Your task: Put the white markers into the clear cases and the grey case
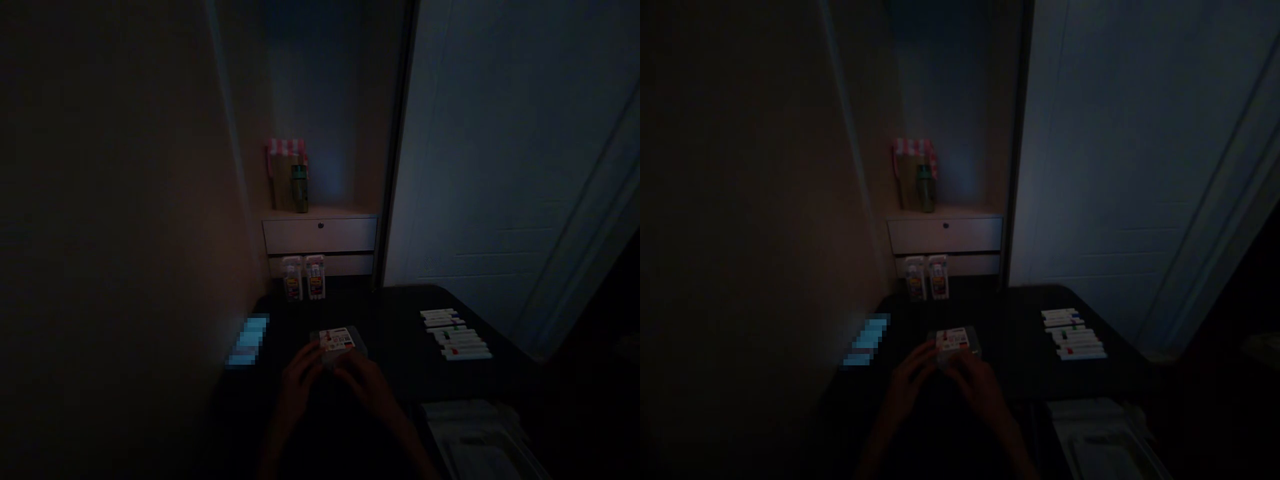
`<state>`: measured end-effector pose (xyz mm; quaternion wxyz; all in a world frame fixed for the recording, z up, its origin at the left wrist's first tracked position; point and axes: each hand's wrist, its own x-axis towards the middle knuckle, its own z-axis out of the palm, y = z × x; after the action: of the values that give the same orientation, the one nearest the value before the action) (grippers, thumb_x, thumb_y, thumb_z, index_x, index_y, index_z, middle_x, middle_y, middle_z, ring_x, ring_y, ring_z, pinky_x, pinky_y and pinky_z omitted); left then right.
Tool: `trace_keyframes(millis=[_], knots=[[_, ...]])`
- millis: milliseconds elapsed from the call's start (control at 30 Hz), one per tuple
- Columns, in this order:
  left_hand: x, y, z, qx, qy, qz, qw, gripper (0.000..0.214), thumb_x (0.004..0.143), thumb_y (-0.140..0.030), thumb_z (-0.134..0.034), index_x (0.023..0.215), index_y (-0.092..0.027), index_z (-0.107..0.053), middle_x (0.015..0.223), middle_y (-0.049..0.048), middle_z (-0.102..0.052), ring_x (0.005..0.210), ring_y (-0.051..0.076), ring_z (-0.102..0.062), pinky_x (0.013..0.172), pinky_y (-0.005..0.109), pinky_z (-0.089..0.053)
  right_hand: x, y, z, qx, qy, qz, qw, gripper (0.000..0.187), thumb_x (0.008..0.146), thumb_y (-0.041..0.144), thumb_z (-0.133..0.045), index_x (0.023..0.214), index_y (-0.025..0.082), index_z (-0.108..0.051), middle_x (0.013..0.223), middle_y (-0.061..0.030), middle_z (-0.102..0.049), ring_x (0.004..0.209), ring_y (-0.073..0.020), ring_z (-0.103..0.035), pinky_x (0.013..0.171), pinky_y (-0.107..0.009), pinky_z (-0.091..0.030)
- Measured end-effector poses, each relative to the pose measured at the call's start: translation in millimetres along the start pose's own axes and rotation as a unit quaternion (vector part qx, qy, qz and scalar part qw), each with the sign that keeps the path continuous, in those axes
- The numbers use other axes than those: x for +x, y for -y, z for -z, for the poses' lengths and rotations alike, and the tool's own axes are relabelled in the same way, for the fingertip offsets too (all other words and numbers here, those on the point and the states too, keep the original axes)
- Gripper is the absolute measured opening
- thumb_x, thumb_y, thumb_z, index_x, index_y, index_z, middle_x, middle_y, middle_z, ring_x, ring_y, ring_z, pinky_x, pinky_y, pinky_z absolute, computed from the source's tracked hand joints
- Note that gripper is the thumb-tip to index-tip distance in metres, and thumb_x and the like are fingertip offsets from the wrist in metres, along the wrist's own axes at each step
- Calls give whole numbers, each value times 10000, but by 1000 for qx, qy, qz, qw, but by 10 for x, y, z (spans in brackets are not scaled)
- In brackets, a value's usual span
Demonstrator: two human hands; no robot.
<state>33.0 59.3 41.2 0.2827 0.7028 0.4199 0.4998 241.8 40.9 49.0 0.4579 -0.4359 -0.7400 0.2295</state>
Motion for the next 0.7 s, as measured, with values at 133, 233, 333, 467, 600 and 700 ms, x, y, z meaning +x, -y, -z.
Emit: trace_keyframes(millis=[133,233,333,467,600,700], knots=[[-11,7,0,1,-4,-8,1000,369,890,-261,-688,1246,-327,-756,1446,65,-665,1352,306,-611,1186,568,-435,-3,11,-5,-1,-7,0,1000,176,989,399,-637,1044,252,-717,1037,-38,-782,947,-231,-738,874,-335,-558],[-21,22,-5,10,-11,-10,1000,385,891,-229,-662,1253,-327,-751,1441,62,-669,1357,297,-606,1196,567,-422,-6,33,-4,1,-18,4,1000,190,982,414,-640,1041,254,-723,1025,-36,-784,927,-225,-738,854,-326,-563],[-19,41,-8,13,-13,-11,1000,376,899,-221,-647,1244,-326,-756,1422,55,-684,1340,286,-622,1192,544,-436,-3,43,-3,2,-14,9,1000,205,984,423,-633,1047,250,-724,1033,-39,-783,934,-223,-736,857,-324,-564],[-14,63,-10,11,-11,-20,1000,364,920,-235,-632,1246,-340,-755,1423,46,-685,1333,288,-631,1182,544,-451,4,27,-11,6,-19,14,1000,217,982,434,-634,1044,249,-728,1021,-43,-784,920,-223,-734,855,-330,-569],[-24,69,-16,21,-5,-20,1000,369,942,-258,-624,1282,-350,-735,1450,35,-667,1353,284,-617,1192,534,-443,6,8,-12,13,-25,12,1000,208,981,421,-637,1059,249,-725,1039,-41,-780,938,-218,-728,884,-330,-562],[-30,65,-22,24,-2,-24,999,375,957,-256,-604,1296,-362,-724,1460,21,-660,1359,274,-613,1191,521,-450,8,25,4,20,-26,7,999,193,981,405,-640,1050,242,-717,1041,-35,-773,951,-215,-723,889,-324,-553]])
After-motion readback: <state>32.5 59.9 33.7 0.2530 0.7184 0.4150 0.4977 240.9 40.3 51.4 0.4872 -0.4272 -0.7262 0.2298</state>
